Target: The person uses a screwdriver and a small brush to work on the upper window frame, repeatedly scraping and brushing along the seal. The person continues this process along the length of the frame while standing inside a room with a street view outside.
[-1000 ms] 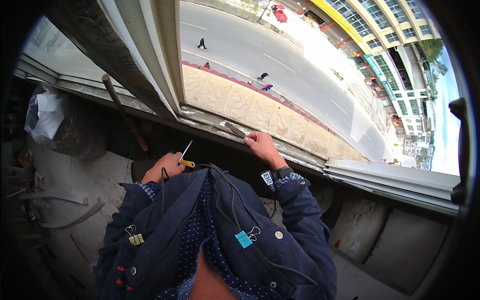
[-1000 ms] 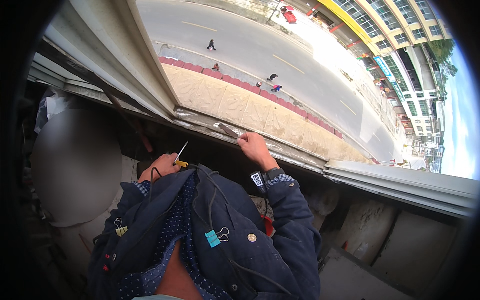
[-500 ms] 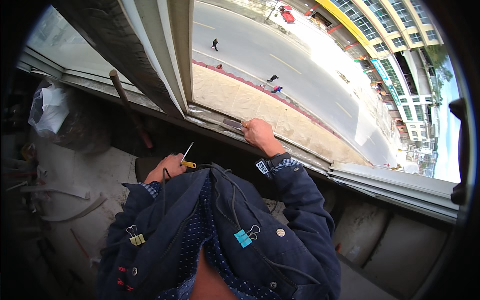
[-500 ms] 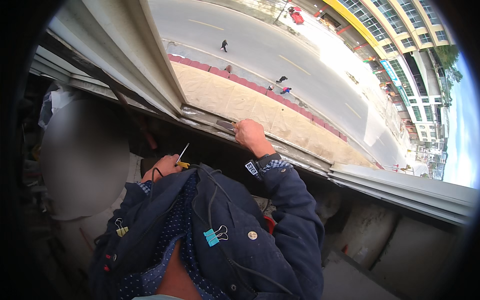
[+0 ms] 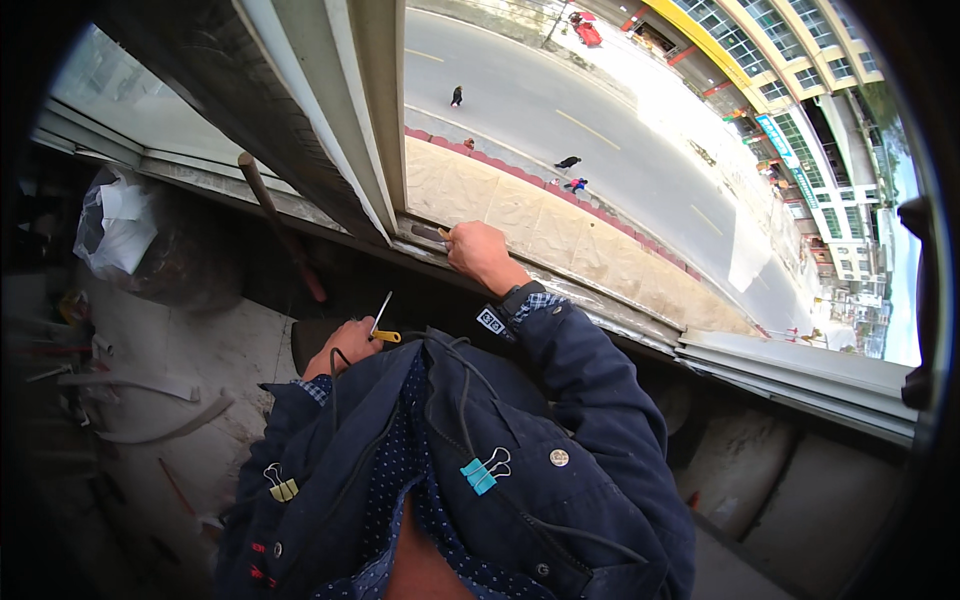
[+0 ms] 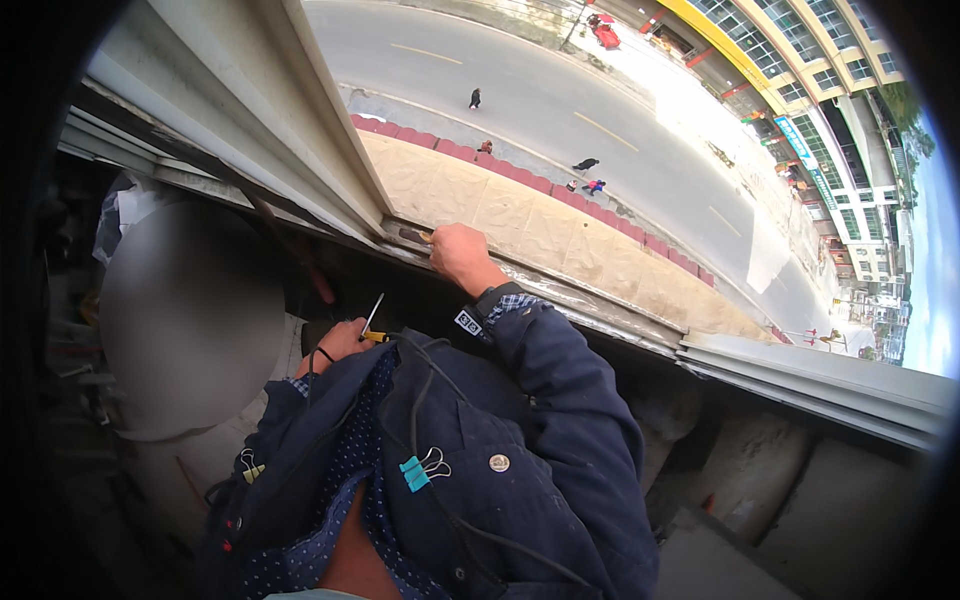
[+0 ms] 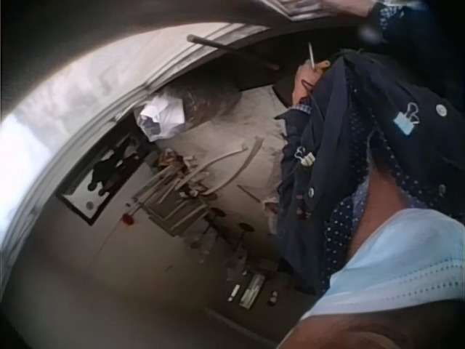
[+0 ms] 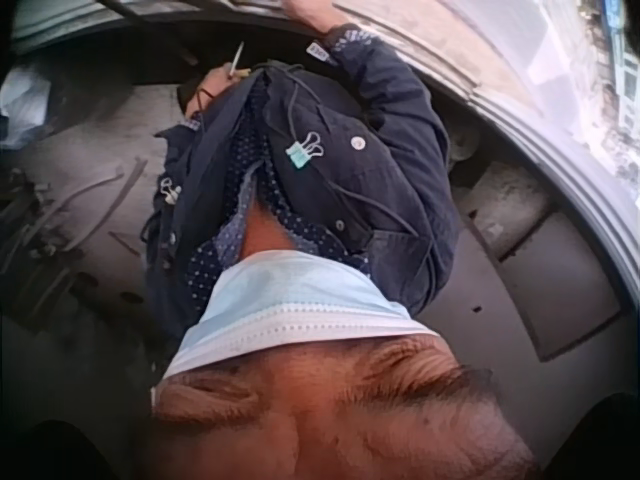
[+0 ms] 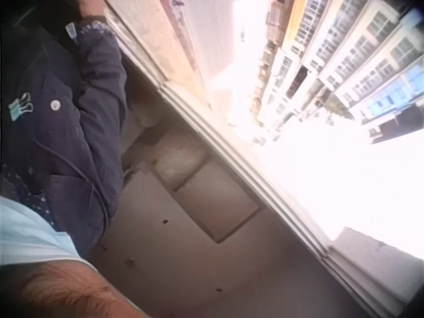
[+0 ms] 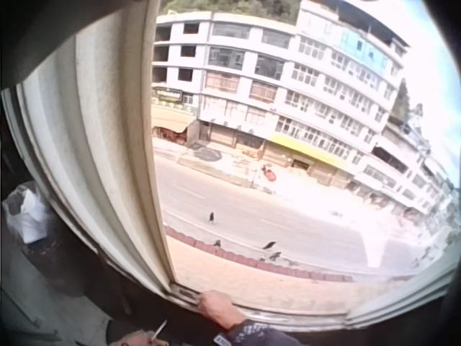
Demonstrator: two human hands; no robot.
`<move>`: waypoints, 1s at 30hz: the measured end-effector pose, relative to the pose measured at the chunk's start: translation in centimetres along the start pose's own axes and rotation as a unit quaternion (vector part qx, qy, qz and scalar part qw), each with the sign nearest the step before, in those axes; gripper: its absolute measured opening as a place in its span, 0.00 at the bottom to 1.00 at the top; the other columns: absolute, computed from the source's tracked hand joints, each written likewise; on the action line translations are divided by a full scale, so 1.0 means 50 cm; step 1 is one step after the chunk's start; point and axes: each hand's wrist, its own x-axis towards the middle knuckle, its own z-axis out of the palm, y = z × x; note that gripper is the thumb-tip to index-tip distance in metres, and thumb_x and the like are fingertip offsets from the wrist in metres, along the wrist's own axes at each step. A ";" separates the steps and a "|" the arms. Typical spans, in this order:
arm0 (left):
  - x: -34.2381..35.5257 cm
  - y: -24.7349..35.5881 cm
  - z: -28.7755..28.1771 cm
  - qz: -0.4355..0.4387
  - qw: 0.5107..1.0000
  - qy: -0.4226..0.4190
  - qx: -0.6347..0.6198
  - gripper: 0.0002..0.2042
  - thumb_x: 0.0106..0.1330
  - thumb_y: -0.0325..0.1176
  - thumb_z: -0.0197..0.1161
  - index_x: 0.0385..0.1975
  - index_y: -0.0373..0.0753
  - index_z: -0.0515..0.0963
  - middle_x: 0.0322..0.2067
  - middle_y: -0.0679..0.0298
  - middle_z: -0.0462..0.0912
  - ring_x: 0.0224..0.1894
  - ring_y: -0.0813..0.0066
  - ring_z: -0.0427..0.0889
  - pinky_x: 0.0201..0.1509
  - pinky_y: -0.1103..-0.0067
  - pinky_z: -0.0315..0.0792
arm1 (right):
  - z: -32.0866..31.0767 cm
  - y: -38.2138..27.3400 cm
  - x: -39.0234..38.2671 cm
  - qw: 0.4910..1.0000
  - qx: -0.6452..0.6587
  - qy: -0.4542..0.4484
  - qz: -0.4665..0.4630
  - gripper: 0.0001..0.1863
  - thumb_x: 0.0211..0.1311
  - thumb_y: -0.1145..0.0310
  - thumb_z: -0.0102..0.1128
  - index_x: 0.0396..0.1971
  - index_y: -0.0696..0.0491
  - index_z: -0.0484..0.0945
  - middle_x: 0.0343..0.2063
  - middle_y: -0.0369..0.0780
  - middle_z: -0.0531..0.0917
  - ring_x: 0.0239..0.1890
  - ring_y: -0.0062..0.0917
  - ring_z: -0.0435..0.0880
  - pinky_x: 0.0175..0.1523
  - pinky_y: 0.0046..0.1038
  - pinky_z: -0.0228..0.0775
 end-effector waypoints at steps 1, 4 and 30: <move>0.000 -0.006 0.000 0.002 1.000 0.003 0.009 0.19 0.62 0.42 0.63 0.42 0.30 0.76 0.38 0.39 0.84 0.44 0.37 0.82 0.49 0.57 0.76 | 0.000 -0.010 0.008 1.000 0.009 0.000 -0.002 0.09 0.51 0.68 0.60 0.27 0.54 0.87 0.28 0.51 0.86 0.35 0.48 0.87 0.40 0.45 0.80; -0.006 -0.013 -0.005 -0.004 1.000 0.007 0.005 0.19 0.62 0.43 0.64 0.42 0.31 0.76 0.38 0.39 0.84 0.44 0.38 0.82 0.48 0.56 0.76 | 0.001 -0.030 0.021 0.999 0.031 0.002 0.009 0.09 0.52 0.68 0.60 0.29 0.55 0.87 0.29 0.52 0.86 0.36 0.48 0.87 0.42 0.44 0.81; 0.003 -0.028 -0.005 -0.025 0.999 -0.025 -0.019 0.18 0.62 0.39 0.60 0.44 0.29 0.78 0.42 0.37 0.84 0.48 0.38 0.82 0.55 0.57 0.75 | -0.012 0.022 -0.092 0.990 0.099 0.097 -0.034 0.08 0.59 0.68 0.59 0.26 0.56 0.82 0.26 0.51 0.82 0.32 0.51 0.84 0.38 0.49 0.77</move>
